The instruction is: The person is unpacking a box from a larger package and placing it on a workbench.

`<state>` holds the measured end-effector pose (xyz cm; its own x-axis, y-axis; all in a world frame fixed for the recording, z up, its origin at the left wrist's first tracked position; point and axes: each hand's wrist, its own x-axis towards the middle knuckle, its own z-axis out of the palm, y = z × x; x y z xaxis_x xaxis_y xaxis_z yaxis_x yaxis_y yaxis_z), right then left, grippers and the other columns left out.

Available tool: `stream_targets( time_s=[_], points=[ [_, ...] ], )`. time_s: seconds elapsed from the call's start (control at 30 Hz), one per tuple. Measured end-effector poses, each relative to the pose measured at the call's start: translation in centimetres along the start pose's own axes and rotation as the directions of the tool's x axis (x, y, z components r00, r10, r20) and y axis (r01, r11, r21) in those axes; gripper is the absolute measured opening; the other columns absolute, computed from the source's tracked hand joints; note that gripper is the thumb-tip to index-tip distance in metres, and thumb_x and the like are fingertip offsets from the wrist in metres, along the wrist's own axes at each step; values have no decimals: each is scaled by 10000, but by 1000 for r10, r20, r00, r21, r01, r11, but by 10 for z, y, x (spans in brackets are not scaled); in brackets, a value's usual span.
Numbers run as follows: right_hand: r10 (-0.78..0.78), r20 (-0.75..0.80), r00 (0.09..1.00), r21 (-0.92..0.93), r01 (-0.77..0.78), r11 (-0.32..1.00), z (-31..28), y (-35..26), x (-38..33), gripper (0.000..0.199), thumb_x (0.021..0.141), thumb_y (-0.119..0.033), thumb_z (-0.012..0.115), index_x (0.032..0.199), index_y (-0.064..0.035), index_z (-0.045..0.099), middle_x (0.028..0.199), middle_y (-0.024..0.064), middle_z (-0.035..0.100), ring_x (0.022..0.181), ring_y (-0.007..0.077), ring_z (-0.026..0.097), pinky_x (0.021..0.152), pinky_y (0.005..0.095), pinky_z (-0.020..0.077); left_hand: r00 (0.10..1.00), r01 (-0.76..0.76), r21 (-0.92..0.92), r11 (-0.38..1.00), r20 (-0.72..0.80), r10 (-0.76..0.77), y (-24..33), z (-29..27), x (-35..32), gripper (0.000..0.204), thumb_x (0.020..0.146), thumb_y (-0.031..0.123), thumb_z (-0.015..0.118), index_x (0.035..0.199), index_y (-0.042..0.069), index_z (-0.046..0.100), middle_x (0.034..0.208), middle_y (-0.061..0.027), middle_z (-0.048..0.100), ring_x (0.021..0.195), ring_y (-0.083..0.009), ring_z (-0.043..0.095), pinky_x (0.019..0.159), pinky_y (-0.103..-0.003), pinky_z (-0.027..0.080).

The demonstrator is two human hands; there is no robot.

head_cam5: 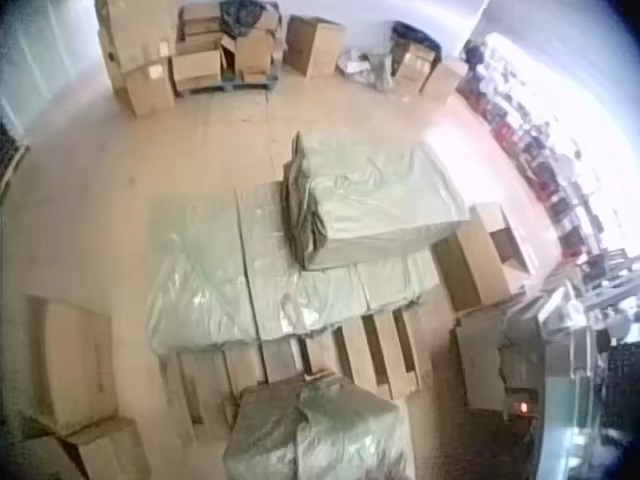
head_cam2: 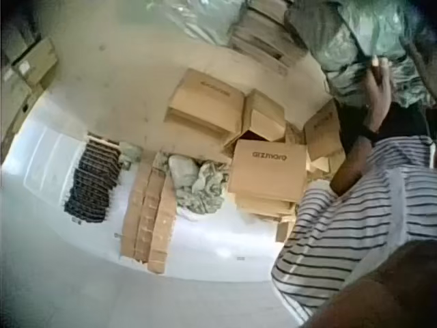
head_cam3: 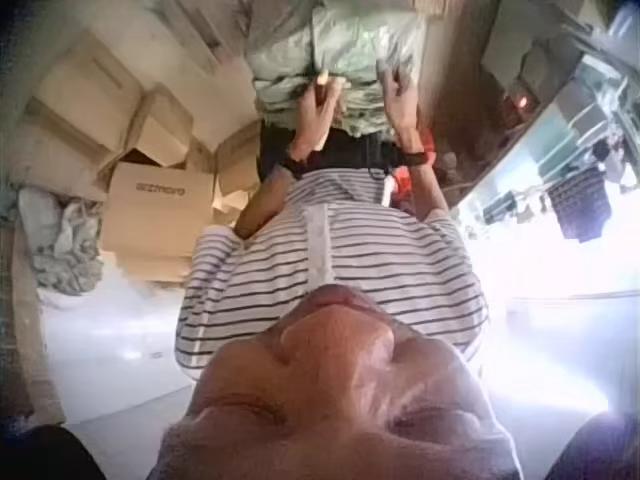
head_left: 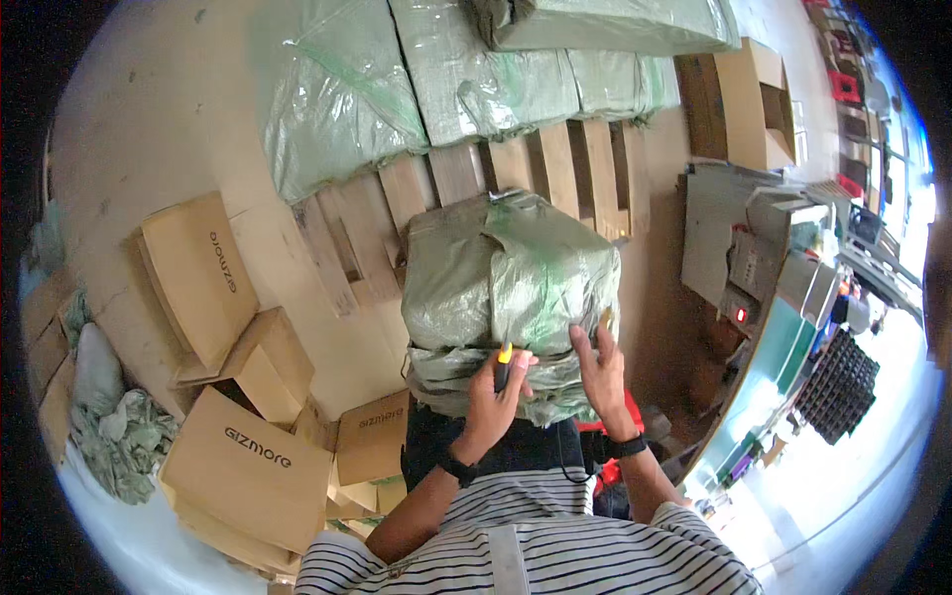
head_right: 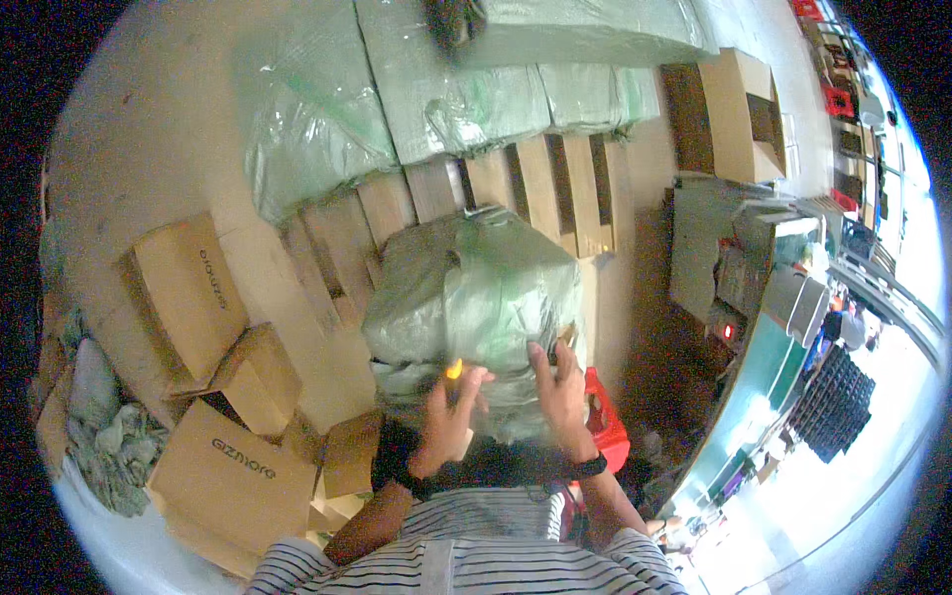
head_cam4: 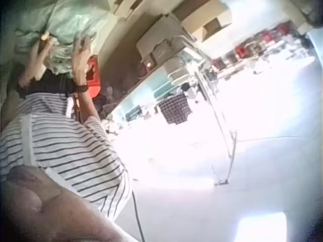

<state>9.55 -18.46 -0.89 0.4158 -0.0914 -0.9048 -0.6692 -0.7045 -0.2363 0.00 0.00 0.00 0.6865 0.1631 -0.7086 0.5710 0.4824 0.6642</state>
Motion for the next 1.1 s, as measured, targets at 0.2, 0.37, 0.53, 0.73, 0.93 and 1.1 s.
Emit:
stream_targets(
  time_s=[0.2,0.37,0.53,0.73,0.93,1.1],
  points=[
    [-561,-462,687,-408,397,822,37,19,-58,586,971,-129,674,1485,4,425,1443,209,486,1303,348,527,1100,435,429,996,17,17,1000,-86,-16,14,-26,14,253,1065,247,598,1120,6,654,960,-50,750,713,-72,621,659,-250,515],
    [-280,-362,889,-302,173,938,45,52,-77,750,881,-359,795,1452,-11,455,1336,192,568,1262,361,524,1111,465,356,993,116,110,987,7,-117,20,-36,11,240,1050,218,619,1145,-1,630,969,-85,712,757,-125,622,691,-276,508],
    [-552,-236,800,-514,379,769,17,80,-72,445,869,-287,782,1168,-16,596,1119,172,583,1079,379,535,963,480,420,910,-410,628,661,326,255,36,2,24,275,974,149,684,1207,11,633,1052,-175,657,961,-361,652,854,-408,515],
    [-582,-165,796,-344,507,791,3,130,-75,214,903,-69,662,1110,-16,655,1111,185,569,1094,401,550,929,457,497,918,-382,841,383,295,266,-1,47,66,368,1015,317,624,1191,-5,633,1060,-175,639,964,-355,646,833,-413,508],
    [-308,-183,934,294,351,889,28,188,-78,200,978,-147,666,1132,-21,651,1135,198,632,1091,331,645,903,419,544,992,-41,751,659,-46,114,24,60,38,372,1045,329,611,1183,-14,651,1014,-145,683,907,-272,645,827,-387,510],
    [36,-224,974,830,171,531,46,203,-35,609,1047,-496,562,1389,3,484,1128,78,665,1050,145,607,913,271,479,977,-89,874,478,-16,211,14,68,-12,355,1051,302,606,1204,-14,656,1028,-133,679,961,-229,629,880,-375,495]
  ],
)
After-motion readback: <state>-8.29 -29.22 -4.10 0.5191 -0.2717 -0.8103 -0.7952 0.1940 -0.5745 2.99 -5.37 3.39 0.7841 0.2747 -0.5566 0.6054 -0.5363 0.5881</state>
